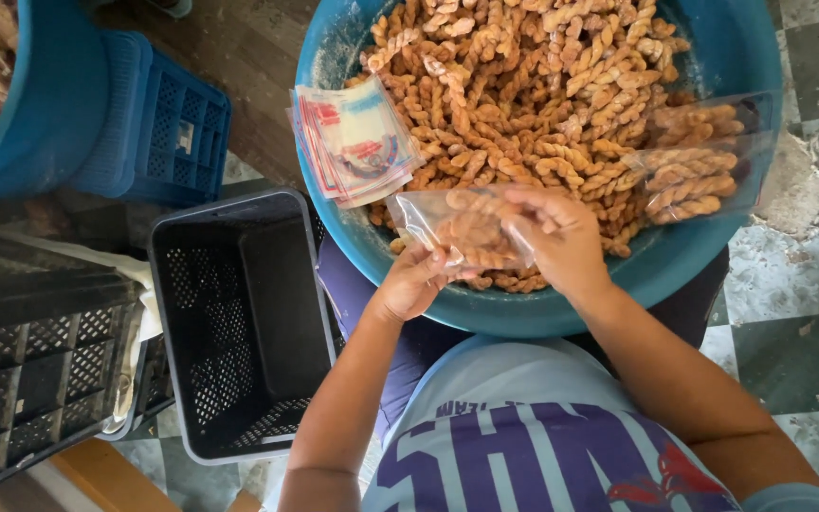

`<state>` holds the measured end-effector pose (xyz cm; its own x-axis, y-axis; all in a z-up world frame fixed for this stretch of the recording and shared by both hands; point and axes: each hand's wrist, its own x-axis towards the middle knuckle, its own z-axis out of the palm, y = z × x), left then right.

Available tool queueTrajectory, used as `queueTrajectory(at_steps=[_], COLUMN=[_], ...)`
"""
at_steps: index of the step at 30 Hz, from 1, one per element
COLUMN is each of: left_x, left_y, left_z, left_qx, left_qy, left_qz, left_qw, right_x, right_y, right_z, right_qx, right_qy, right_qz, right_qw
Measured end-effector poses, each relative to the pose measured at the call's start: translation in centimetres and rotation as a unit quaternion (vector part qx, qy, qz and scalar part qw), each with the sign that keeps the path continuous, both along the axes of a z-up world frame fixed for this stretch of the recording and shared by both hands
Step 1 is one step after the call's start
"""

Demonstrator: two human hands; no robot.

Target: The person scoops twisted fried snacks from a large blue basin into small clear plastic bags. They fill each bag by hand, then set the filled bag aside and pick up a new empty bag to continue the process.

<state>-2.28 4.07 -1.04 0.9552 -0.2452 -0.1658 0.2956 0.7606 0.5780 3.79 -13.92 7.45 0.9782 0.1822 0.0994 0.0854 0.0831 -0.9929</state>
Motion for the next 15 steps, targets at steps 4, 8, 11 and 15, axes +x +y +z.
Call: queueTrajectory(at_steps=[4,8,11,15], left_x=[-0.1,0.0,0.1,0.2], left_y=[-0.1,-0.2,-0.4,-0.7], left_z=[-1.6,-4.1,-4.2,0.8], left_qx=[0.001,0.049,0.052,0.063], left_qy=[0.006,0.011,0.016,0.017], left_qz=[0.007,0.011,0.021,0.031], left_qw=[1.000,0.999,0.998,0.997], right_x=[-0.2,0.1,-0.1,-0.5], right_y=[0.0,-0.1,0.4,0.6], right_z=[-0.3,-2.0,-3.0,-0.7], right_qx=[0.046,0.182,0.207,0.010], right_qy=[0.033,0.181,0.193,0.109], right_qz=[-0.003,-0.077,-0.064,-0.044], right_qw=[0.998,0.963,0.957,0.993])
